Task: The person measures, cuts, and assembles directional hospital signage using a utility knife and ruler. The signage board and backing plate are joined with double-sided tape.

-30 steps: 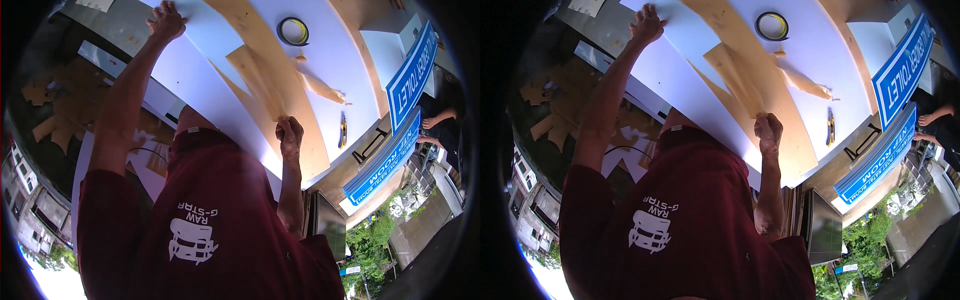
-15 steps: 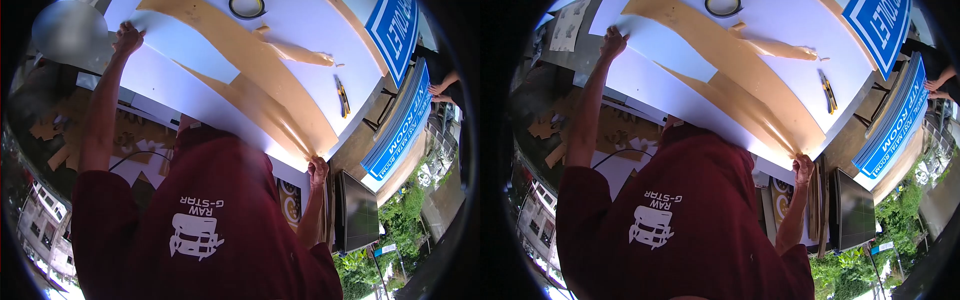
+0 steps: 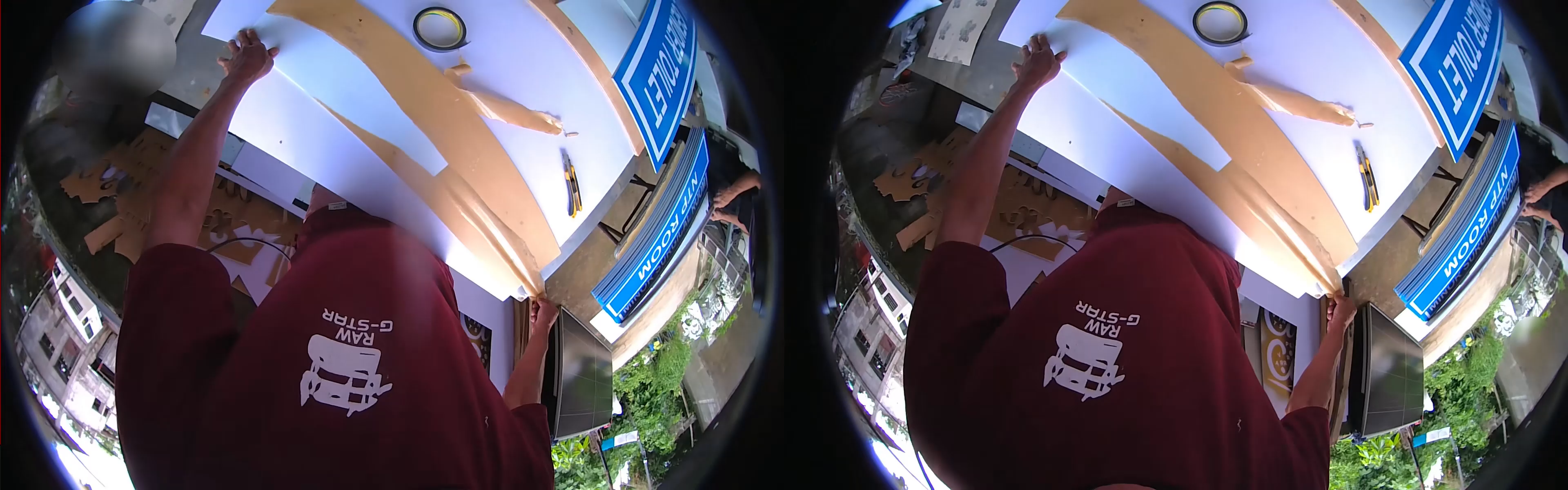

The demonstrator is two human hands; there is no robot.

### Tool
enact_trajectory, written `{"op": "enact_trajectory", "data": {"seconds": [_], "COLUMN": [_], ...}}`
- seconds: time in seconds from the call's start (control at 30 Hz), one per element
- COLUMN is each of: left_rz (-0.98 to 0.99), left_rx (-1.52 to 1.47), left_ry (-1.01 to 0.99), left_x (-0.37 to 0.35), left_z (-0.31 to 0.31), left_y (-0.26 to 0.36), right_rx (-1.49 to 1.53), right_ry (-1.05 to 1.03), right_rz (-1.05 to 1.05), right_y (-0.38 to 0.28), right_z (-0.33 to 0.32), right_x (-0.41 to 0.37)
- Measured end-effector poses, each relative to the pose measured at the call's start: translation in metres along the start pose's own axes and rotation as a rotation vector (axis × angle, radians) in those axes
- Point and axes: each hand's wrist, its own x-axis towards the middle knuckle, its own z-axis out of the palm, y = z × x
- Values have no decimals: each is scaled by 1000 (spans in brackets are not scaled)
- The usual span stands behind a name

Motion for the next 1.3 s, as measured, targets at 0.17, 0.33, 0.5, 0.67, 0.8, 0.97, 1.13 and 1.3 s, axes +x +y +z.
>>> {"op": "enact_trajectory", "data": {"seconds": [0.17,0.33,0.5,0.67,0.8,0.97,1.13,1.3], "left_rz": [39,30,59,-6,-9,-43,-69,-71], "left_rx": [-28,-104,-77,-330,-350,-395,-338,-313], "left_ry": [113,146,316,215,184,158,138,84], "left_x": [-6,-7,2,-10,-13,-14,-11,-13], "left_z": [15,18,50,31,24,21,18,15], "left_y": [-5,2,-6,6,7,8,12,15], "right_rx": [-929,-625,-758,-885,-879,-755,-692,-882], "right_ry": [614,164,-305,-179,-163,-214,-386,-184], "right_rz": [-543,-1500,-2028,-2283,-2307,-2334,-2192,-2250], "right_y": [-52,-193,-267,-310,-308,-301,-311,-315], "right_z": [21,210,416,497,498,491,493,507], "right_x": [-36,-203,-300,-318,-314,-311,-309,-326]}}
